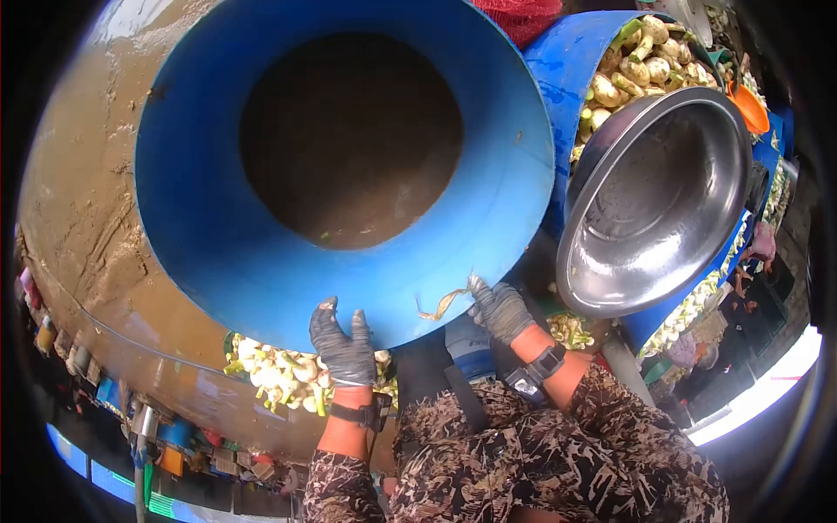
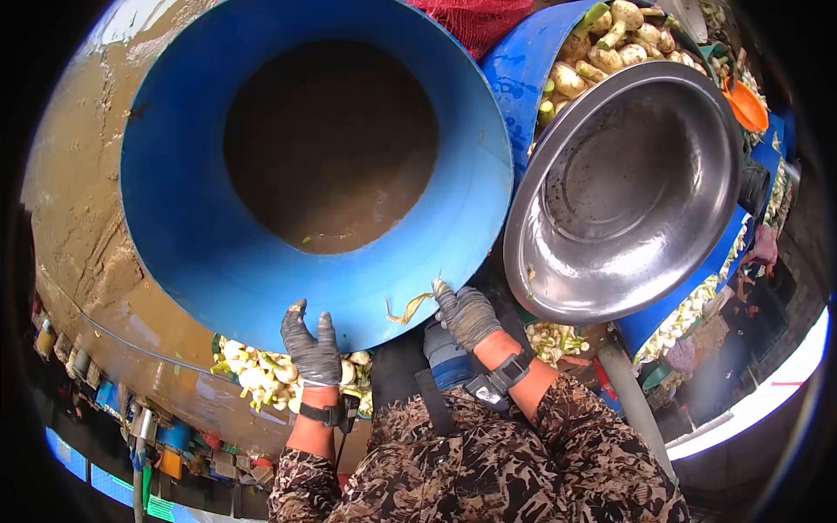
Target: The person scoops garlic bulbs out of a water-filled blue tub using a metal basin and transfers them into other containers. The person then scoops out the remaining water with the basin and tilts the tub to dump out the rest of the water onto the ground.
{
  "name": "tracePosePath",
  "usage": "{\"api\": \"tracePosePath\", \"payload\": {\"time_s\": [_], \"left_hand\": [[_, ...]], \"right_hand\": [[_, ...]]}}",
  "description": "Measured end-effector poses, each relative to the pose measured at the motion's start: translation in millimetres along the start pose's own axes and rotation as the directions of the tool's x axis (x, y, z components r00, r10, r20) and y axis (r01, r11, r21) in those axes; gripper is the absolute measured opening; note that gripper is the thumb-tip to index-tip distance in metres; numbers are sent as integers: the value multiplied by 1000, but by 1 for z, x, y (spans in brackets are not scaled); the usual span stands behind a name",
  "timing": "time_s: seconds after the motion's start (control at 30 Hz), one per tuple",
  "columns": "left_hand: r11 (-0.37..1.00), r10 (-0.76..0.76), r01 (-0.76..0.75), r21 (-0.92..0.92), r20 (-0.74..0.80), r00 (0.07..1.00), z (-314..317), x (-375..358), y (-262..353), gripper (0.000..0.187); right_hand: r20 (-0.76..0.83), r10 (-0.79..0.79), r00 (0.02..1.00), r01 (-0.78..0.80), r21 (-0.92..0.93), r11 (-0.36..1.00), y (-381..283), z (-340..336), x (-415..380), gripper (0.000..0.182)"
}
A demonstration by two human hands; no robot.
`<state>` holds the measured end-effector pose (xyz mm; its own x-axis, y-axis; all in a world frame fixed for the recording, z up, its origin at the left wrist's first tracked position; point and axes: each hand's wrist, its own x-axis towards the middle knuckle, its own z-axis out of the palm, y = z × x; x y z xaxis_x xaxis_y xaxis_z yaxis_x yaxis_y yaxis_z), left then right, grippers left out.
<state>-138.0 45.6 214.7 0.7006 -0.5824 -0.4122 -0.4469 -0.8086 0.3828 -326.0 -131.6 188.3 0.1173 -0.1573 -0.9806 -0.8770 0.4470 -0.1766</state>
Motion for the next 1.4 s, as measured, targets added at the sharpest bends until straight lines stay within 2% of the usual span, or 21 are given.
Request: {"api": "tracePosePath", "payload": {"time_s": [0.07, 0.17, 0.27, 0.37, 0.4, 0.5, 0.57, 0.6, 0.63, 0.7, 0.83, 0.9, 0.97, 1.0, 1.07, 1.13, 1.17, 1.23, 1.3, 1.33, 1.4], "left_hand": [[969, -96, 100, -228, 29, 995, -19, -15, 15, 46], [963, 227, -197, -183, 160, 961, -21, -26, 55, 47], [934, 221, -145, -327, 206, 953, -8, -23, 77, 48], [837, 277, -96, -539, 265, 924, -9, 0, 119, 58], [767, 246, -19, -642, 267, 932, -11, 6, 140, 64], [541, 256, 170, -824, 355, 899, -17, 44, 203, 77], [460, 230, 212, -862, 347, 909, -19, 67, 245, 75], [464, 237, 277, -842, 419, 876, -18, 79, 264, 70], [471, 226, 345, -812, 489, 843, -16, 89, 276, 65], [596, 148, 417, -687, 604, 783, 2, 108, 284, 42], [501, -20, 551, -667, 628, 778, 16, 107, 305, 37], [604, 12, 479, -637, 608, 794, 4, 102, 296, 39], [446, 49, 482, -754, 559, 828, -18, 86, 288, 44], [444, 66, 472, -762, 554, 830, -31, 81, 273, 46], [418, 64, 431, -800, 499, 864, -64, 58, 241, 49], [369, 83, 352, -860, 408, 909, -95, 40, 203, 50], [367, 34, 329, -870, 366, 930, -107, 35, 177, 49], [399, -84, 357, -844, 355, 931, -117, 40, 105, 47], [502, -312, 349, -791, 210, 927, -127, 32, 58, 43], [541, -378, 420, -729, 235, 895, -116, 40, 12, 55], [524, -612, 506, -685, 110, 783, -97, 39, -42, 65]], "right_hand": [[62, 38, 997, -67, 576, 815, 3, 0, -10, 52], [21, -131, 991, 61, 804, 591, 26, -17, -15, 51], [-148, -430, 891, 454, 241, 858, 29, -47, -44, 40], [-39, -608, 793, 555, -364, 748, 55, -100, -115, 26], [-16, -583, 812, 530, -398, 749, 61, -124, -131, 25], [-297, -528, 796, 414, -369, 832, 78, -167, -165, 24], [-451, -423, 786, 382, -185, 906, 99, -188, -164, 24], [-505, -263, 822, 431, 250, 867, 107, -192, -156, 25], [-471, -126, 873, 432, 628, 647, 109, -195, -148, 27], [-453, -43, 890, 424, 791, 442, 101, -205, -134, 35], [-551, -219, 805, 574, 634, 518, 60, -229, -123, 53], [-428, -176, 887, 459, 765, 451, 59, -235, -117, 57], [-307, -227, 924, 381, 780, 496, 48, -243, -135, 55], [-469, -372, 801, 599, 640, 482, 46, -232, -130, 54], [-474, -503, 723, 690, 530, 493, 31, -219, -150, 54], [-205, -424, 882, 457, 595, 661, -10, -197, -188, 56], [-33, -336, 941, 292, 577, 763, -27, -181, -199, 59], [-26, -320, 947, 292, 490, 822, -52, -132, -178, 54], [-252, -595, 763, 646, 298, 703, -62, -68, -125, 39], [-89, -476, 875, 484, 152, 862, -71, -55, -109, 41], [-129, -486, 865, 493, 29, 870, -73, -7, -26, 36]]}}
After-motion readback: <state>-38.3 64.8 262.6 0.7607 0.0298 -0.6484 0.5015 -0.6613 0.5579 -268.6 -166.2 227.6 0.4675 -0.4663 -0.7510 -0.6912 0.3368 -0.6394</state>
